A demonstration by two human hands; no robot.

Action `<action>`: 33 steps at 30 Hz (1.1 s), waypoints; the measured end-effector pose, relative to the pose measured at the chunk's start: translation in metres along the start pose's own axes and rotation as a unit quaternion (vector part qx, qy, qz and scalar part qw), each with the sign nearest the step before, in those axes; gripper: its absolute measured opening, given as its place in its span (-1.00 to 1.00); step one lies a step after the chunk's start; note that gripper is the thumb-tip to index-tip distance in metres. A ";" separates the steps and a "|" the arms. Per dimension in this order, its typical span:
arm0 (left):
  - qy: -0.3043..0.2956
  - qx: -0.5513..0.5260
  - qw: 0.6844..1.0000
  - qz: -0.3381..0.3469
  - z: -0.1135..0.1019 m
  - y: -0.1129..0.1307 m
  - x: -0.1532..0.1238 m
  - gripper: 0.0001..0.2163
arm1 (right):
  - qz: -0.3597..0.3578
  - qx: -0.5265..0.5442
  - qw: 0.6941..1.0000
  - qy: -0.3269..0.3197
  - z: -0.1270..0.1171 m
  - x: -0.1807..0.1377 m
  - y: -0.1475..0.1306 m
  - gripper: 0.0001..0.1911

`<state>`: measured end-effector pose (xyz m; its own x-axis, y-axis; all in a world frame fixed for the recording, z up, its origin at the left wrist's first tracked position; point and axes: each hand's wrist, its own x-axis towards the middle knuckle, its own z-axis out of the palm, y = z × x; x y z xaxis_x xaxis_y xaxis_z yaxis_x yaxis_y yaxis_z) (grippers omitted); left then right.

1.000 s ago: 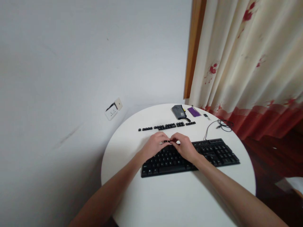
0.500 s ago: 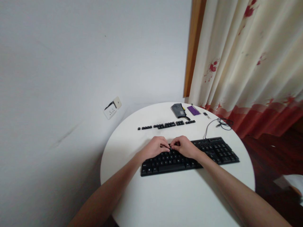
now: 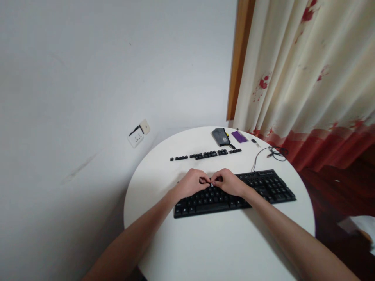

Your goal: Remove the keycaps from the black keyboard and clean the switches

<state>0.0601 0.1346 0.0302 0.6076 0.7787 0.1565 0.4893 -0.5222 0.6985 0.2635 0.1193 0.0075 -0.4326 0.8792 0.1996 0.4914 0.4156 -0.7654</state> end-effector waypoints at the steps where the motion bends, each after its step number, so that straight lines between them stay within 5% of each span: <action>1: 0.004 0.006 1.000 0.004 0.000 0.001 0.000 -0.89 | 0.000 0.002 1.000 -0.003 0.000 0.000 0.000 -0.82; 8: 0.005 -0.029 0.999 -0.011 -0.004 -0.004 0.001 -0.92 | 0.014 0.011 1.000 -0.005 -0.001 0.000 -0.001 -0.81; 23: -0.008 0.048 0.996 0.075 -0.002 -0.003 -0.001 -0.91 | 0.018 0.008 1.000 -0.007 -0.001 0.001 -0.002 -0.80; 33: -0.069 0.108 0.985 0.117 -0.011 0.003 -0.002 -0.90 | 0.013 -0.050 0.998 0.031 0.001 0.002 -0.003 -0.83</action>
<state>0.0533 0.1354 0.0402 0.7916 0.5814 0.1878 0.4387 -0.7548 0.4876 0.2605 0.1199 0.0097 -0.3723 0.9015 0.2207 0.5755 0.4108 -0.7072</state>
